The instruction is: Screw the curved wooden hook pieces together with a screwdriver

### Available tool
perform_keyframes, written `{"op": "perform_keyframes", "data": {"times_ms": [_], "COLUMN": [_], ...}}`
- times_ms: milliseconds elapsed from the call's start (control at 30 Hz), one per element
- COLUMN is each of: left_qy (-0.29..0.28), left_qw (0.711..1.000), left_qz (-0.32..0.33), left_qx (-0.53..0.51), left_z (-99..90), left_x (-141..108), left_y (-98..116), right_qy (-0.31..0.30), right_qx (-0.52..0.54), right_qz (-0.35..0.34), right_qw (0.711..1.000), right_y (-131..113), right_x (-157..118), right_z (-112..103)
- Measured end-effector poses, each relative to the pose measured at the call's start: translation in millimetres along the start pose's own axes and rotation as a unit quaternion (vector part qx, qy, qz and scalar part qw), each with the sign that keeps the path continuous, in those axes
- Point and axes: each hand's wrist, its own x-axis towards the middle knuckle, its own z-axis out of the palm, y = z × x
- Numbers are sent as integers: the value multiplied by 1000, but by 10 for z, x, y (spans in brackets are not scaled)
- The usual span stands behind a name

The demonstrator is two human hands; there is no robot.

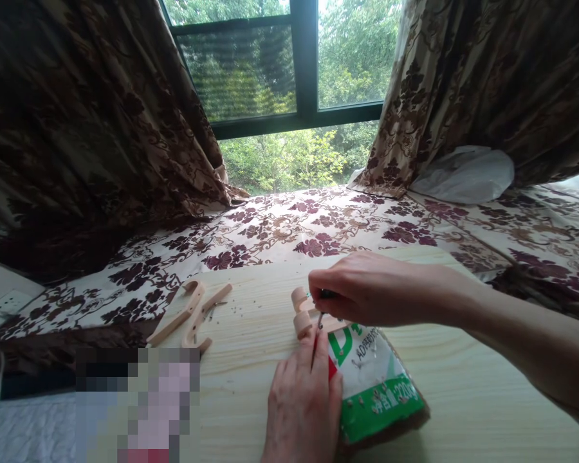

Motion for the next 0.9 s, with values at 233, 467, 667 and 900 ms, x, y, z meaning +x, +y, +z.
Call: {"op": "perform_keyframes", "data": {"times_ms": [233, 467, 667, 900], "left_qy": [-29, -57, -70, -74], "left_qw": [1000, 998, 997, 996], "left_qz": [-10, -25, -33, -48], "left_qx": [2, -6, -20, -35], "left_z": [-47, -67, -72, -64], "left_x": [37, 58, 40, 64], "left_y": [37, 77, 90, 97], "right_qy": [-1, -3, -11, -9], "right_qx": [-4, -27, -32, -34], "right_qz": [1, -18, -14, -6], "right_qw": [1000, 999, 999, 999], "right_y": [-6, -34, -35, -46], "right_x": [-5, 13, 46, 40], "right_z": [-7, -23, -42, -76]}}
